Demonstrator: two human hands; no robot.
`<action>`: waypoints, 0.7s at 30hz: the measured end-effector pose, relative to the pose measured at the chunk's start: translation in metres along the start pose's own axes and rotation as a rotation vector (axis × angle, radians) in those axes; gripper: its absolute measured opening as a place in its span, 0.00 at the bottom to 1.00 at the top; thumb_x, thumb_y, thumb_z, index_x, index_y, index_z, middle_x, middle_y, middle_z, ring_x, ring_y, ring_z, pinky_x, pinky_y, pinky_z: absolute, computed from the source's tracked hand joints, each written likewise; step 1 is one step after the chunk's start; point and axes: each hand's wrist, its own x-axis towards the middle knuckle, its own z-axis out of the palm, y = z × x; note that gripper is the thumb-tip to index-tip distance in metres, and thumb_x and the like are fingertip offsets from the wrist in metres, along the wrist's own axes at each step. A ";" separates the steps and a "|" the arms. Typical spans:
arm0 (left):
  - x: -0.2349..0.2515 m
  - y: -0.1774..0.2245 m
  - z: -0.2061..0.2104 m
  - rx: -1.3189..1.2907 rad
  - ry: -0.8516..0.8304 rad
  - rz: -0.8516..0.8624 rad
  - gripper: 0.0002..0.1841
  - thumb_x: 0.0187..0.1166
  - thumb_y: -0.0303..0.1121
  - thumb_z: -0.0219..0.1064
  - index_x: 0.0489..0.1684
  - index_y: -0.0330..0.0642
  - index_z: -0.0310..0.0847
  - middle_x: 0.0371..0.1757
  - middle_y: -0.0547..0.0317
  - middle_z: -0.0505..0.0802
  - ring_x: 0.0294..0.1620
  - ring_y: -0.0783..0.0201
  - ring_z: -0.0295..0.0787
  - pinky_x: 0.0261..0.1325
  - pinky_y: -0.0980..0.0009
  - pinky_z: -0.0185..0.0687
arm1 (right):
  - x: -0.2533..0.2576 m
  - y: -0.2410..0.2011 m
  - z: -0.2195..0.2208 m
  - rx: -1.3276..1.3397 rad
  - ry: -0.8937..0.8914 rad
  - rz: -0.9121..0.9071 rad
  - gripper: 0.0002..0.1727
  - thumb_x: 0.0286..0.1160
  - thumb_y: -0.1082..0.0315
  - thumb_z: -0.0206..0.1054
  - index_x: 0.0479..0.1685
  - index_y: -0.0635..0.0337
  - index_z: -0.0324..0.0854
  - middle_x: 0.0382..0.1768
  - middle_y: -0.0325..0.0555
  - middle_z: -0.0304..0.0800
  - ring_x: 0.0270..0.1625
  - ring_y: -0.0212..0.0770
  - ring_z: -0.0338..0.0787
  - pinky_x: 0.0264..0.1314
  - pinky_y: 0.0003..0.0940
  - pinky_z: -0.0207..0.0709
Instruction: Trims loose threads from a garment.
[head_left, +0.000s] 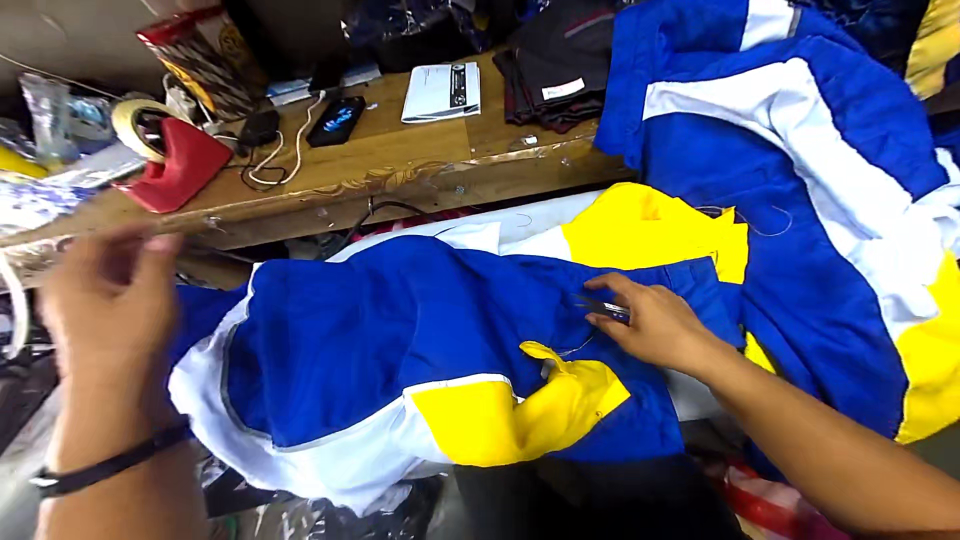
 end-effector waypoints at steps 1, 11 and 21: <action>-0.010 0.058 0.012 -0.080 -0.099 0.071 0.28 0.90 0.48 0.55 0.74 0.30 0.73 0.66 0.37 0.87 0.64 0.59 0.86 0.70 0.58 0.78 | -0.004 0.006 -0.002 0.044 0.029 0.010 0.23 0.79 0.57 0.71 0.71 0.51 0.81 0.27 0.46 0.87 0.31 0.51 0.87 0.38 0.61 0.79; -0.059 0.263 0.193 0.308 -0.834 0.405 0.37 0.71 0.58 0.76 0.72 0.38 0.80 0.67 0.38 0.86 0.70 0.36 0.80 0.66 0.36 0.74 | -0.064 0.021 0.020 0.119 -0.102 0.040 0.28 0.77 0.49 0.69 0.73 0.54 0.81 0.33 0.52 0.92 0.37 0.57 0.91 0.44 0.65 0.81; 0.039 0.275 0.120 0.190 -0.610 0.187 0.12 0.82 0.34 0.68 0.53 0.35 0.89 0.50 0.32 0.91 0.56 0.31 0.86 0.58 0.25 0.71 | -0.081 0.045 0.001 0.279 -0.244 -0.411 0.10 0.71 0.58 0.70 0.34 0.54 0.85 0.20 0.40 0.83 0.26 0.38 0.84 0.30 0.45 0.75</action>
